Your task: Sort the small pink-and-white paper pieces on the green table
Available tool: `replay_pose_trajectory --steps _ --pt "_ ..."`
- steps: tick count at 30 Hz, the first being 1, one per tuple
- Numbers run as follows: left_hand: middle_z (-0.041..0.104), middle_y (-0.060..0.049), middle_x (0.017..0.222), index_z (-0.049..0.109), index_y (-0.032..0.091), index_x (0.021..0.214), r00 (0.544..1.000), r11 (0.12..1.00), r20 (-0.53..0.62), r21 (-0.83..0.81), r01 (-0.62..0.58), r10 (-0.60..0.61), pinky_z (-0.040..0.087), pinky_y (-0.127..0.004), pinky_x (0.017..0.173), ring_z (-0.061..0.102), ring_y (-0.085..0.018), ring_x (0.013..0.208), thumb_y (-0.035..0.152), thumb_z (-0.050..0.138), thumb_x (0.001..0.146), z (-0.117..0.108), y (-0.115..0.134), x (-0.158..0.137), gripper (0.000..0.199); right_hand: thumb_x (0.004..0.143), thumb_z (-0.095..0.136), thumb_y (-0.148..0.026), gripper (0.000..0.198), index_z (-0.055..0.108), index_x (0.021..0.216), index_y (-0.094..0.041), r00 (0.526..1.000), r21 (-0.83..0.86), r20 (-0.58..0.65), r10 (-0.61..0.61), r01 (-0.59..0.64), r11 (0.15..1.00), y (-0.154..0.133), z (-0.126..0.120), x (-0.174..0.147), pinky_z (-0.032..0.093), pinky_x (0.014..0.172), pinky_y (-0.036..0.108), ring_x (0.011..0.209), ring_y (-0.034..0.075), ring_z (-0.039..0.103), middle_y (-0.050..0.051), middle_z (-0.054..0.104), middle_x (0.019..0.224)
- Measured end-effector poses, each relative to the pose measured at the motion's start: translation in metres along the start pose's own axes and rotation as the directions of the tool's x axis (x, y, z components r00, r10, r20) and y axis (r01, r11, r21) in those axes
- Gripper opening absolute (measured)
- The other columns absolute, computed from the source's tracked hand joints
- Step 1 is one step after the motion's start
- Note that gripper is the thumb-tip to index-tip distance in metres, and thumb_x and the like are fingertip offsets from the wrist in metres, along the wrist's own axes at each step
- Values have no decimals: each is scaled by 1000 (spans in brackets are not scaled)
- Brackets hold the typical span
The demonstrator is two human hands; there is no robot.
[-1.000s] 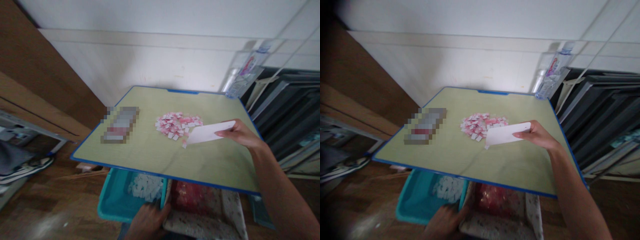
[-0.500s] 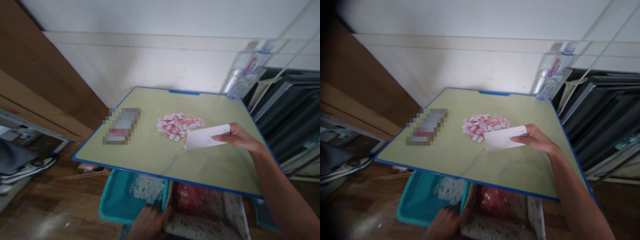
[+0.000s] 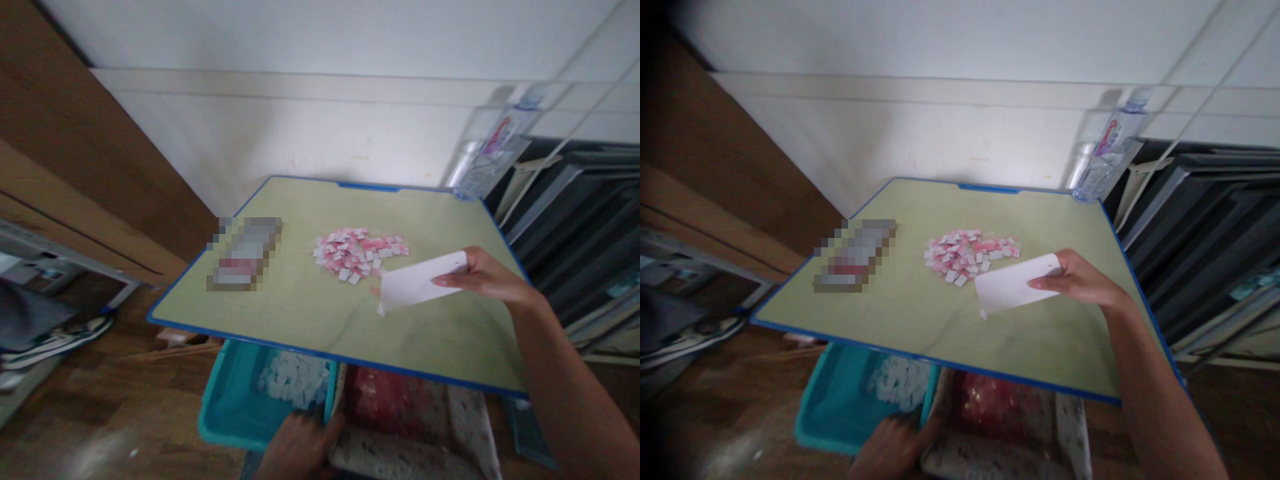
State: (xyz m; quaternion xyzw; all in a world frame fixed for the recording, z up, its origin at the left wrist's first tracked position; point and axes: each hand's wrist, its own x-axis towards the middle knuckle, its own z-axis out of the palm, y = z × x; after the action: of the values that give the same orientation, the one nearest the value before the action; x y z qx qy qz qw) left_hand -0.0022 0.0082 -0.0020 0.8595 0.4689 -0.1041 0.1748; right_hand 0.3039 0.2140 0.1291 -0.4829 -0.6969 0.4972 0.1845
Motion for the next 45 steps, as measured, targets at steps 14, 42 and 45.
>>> replay_pose_trajectory --steps 14,42,45 --pt "57 -6 76 47 20 112 1000 998 23 60 -6 4 41 -32 58 53 -23 67 27 60 69 4 1 2 46 64 64 -33 25 66 81 -14 981 127 141 -133 115 985 -15 49 13 44 53 23 60 13 56 2 65 74" --pt "56 -7 77 44 18 109 999 999 35 16 -34 33 43 -34 58 54 -24 66 30 56 72 -1 2 3 40 71 56 -36 23 67 77 -17 981 -24 113 -158 161 987 -31 104 13 45 52 23 56 14 56 1 65 67" --pt "56 -6 76 44 19 109 999 999 45 26 -24 23 43 -34 58 53 -25 66 28 57 70 2 1 3 42 70 57 -37 23 68 78 -18 978 26 125 -167 165 986 -32 105 11 46 50 24 54 15 57 0 66 65"
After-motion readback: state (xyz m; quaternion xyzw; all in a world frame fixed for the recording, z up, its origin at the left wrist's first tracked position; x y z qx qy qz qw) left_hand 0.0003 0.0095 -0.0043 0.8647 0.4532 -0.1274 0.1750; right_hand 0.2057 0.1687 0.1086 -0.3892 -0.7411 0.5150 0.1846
